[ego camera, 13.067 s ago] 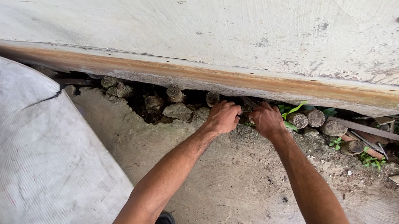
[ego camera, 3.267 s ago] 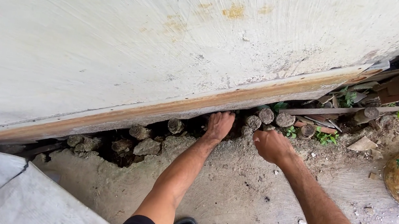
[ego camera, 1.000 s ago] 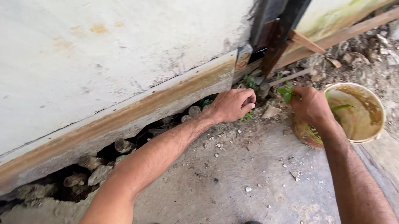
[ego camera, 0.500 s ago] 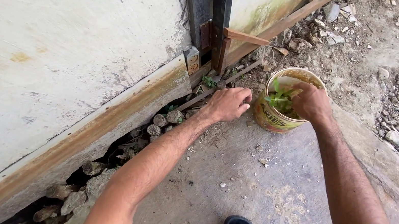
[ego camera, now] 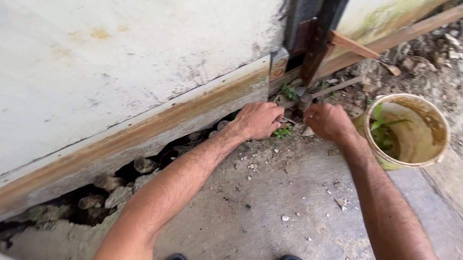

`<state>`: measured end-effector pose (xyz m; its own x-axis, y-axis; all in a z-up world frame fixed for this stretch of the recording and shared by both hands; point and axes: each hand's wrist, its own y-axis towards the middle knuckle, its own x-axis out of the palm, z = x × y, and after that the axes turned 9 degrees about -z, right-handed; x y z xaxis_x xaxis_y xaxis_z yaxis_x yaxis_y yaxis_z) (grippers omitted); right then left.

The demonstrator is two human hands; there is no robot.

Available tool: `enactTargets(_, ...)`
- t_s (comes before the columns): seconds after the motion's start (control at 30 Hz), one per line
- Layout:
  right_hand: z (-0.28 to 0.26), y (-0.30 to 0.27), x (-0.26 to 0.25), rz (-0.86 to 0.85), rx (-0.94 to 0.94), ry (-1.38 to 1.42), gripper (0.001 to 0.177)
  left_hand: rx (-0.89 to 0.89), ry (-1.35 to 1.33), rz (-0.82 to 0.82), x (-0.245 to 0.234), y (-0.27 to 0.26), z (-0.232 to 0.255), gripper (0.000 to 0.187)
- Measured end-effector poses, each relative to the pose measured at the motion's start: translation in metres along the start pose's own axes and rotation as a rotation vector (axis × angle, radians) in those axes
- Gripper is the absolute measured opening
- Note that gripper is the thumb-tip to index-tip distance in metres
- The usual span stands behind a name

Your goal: Manually picking weeds and small plants from a gap between a wall and a walkway and placing them in a bucket.

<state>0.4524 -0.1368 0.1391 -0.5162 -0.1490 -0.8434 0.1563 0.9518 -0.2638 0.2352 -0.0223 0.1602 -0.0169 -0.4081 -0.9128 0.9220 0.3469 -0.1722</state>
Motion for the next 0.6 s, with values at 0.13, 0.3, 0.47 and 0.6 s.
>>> enactTargets(0.13, -0.056, 0.036, 0.051, -0.087, -0.050, -0.057, 0.022, -0.058, 0.084, 0.019, 0.017, -0.036, -0.046, 0.017)
enactTargets(0.3, -0.106, 0.053, 0.109, -0.073, -0.113, -0.344, 0.033, -0.159, 0.133, 0.065, 0.048, -0.074, -0.085, 0.017)
enactTargets(0.47, -0.100, 0.084, 0.170, -0.141, -0.097, -0.479, 0.047, -0.231, 0.019, 0.099, 0.081, -0.093, -0.113, 0.019)
enactTargets(0.6, -0.102, 0.104, 0.183, -0.241, 0.050, -0.501, 0.050, -0.281, -0.068, 0.055, 0.097, -0.101, -0.136, 0.021)
